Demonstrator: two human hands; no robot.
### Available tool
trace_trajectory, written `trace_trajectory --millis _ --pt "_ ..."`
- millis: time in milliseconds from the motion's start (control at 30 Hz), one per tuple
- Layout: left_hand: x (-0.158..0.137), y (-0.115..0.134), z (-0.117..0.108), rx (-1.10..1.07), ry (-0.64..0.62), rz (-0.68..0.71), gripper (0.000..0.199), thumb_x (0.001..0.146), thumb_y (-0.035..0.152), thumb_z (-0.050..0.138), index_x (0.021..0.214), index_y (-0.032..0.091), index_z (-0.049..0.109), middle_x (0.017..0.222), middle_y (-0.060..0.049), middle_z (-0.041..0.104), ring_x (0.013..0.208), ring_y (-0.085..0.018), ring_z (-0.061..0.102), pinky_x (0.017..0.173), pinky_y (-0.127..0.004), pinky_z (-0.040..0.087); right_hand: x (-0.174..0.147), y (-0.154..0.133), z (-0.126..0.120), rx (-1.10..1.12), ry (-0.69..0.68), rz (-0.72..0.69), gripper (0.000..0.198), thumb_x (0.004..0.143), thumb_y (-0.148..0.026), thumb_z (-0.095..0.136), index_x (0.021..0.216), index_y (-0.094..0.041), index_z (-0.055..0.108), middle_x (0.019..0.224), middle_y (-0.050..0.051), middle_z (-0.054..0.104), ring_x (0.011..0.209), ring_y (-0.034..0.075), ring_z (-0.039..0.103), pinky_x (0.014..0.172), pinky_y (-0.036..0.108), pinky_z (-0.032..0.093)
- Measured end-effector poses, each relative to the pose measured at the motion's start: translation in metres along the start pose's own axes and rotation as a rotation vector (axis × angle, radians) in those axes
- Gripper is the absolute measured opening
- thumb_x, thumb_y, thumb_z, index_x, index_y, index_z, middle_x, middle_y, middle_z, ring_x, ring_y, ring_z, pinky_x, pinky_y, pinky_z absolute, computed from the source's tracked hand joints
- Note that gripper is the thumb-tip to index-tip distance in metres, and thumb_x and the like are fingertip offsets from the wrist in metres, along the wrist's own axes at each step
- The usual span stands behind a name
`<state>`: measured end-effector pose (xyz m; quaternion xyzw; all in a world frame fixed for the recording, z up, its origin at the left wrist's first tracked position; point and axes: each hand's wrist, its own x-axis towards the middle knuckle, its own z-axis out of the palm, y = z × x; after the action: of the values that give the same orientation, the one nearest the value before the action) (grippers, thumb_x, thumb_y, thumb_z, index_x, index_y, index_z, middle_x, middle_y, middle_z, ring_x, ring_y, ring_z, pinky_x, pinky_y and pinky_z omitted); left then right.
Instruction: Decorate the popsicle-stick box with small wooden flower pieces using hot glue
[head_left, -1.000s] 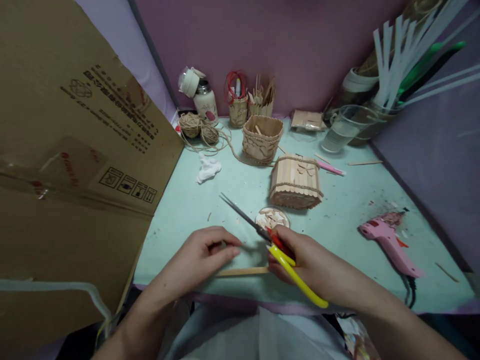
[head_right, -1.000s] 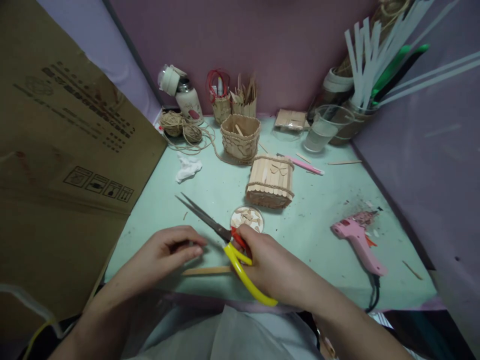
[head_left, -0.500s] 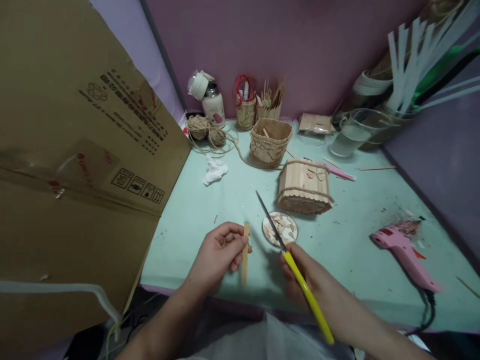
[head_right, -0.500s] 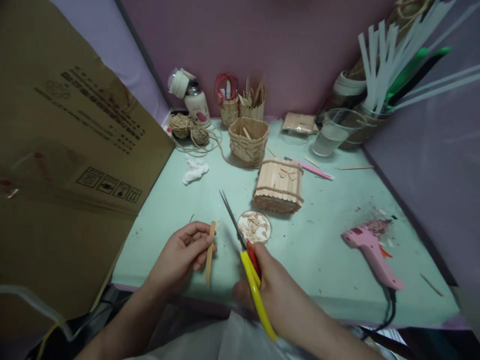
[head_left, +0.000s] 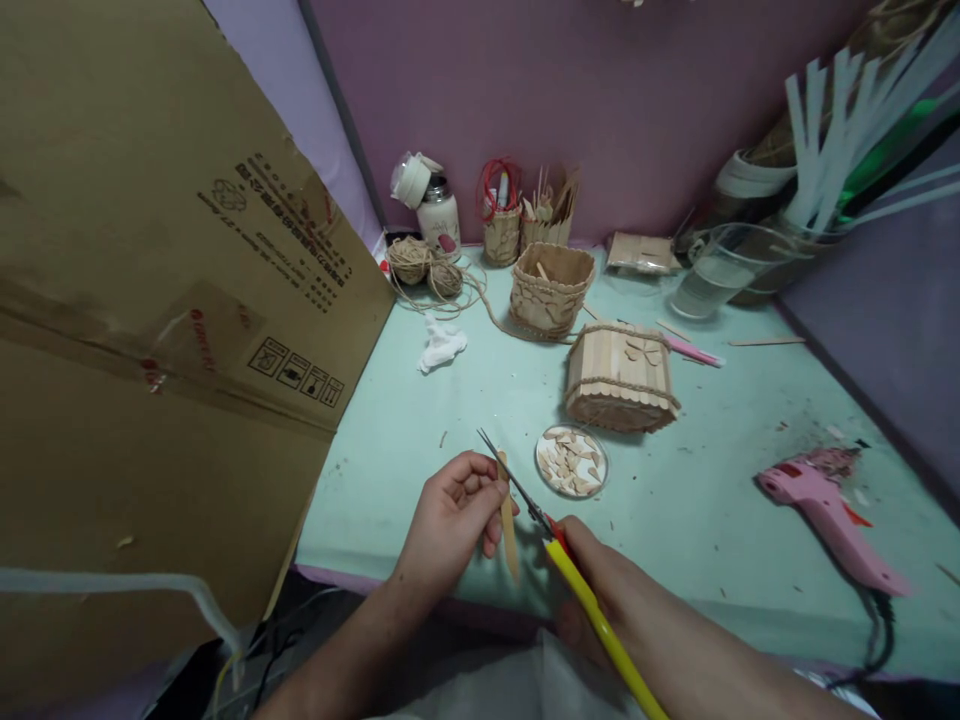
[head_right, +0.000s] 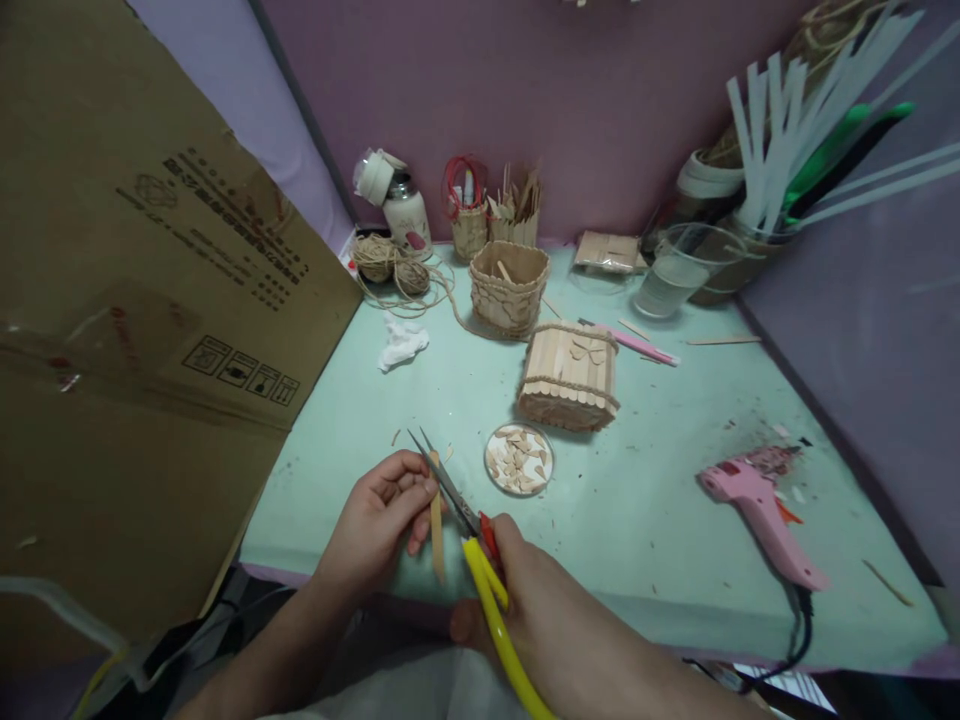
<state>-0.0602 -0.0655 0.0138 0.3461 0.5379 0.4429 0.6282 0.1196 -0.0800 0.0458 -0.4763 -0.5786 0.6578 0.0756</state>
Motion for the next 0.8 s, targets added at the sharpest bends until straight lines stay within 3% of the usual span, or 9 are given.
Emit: trace_trajectory --millis 367,633,800 --pt "-0.001 -0.005 -0.002 -0.019 0.021 -0.014 0.023 0.08 0.034 0.066 0.074 0.019 0.05 0.042 0.007 0.053 0.033 -0.005 0.042 0.04 -0.016 0.031 0.0 0.003 -0.004 -0.079 -0.063 0.001 0.019 0.079 -0.026 0.056 0.094 -0.021 0.046 0.093 0.005 0.061 0.079 0.019 0.05 0.073 0.033 0.043" --pt "0.0 -0.006 -0.005 -0.042 0.015 -0.034 0.029 0.077 0.039 0.069 0.073 0.018 0.05 0.048 0.005 0.061 0.035 -0.005 0.046 0.04 -0.016 0.033 -0.001 -0.013 -0.007 -0.111 -0.092 0.09 0.02 0.079 -0.029 0.058 0.093 -0.02 0.046 0.093 0.005 0.061 0.078 0.018 0.049 0.073 0.031 0.043" --pt "0.001 -0.003 -0.007 -0.005 -0.017 -0.073 0.033 0.074 0.044 0.071 0.071 0.017 0.052 0.041 0.006 0.055 0.034 -0.006 0.045 0.04 -0.017 0.034 -0.001 -0.022 -0.009 -0.133 -0.113 0.151 0.017 0.082 -0.032 0.056 0.086 -0.02 0.044 0.083 0.002 0.056 0.073 0.016 0.044 0.069 0.03 0.042"
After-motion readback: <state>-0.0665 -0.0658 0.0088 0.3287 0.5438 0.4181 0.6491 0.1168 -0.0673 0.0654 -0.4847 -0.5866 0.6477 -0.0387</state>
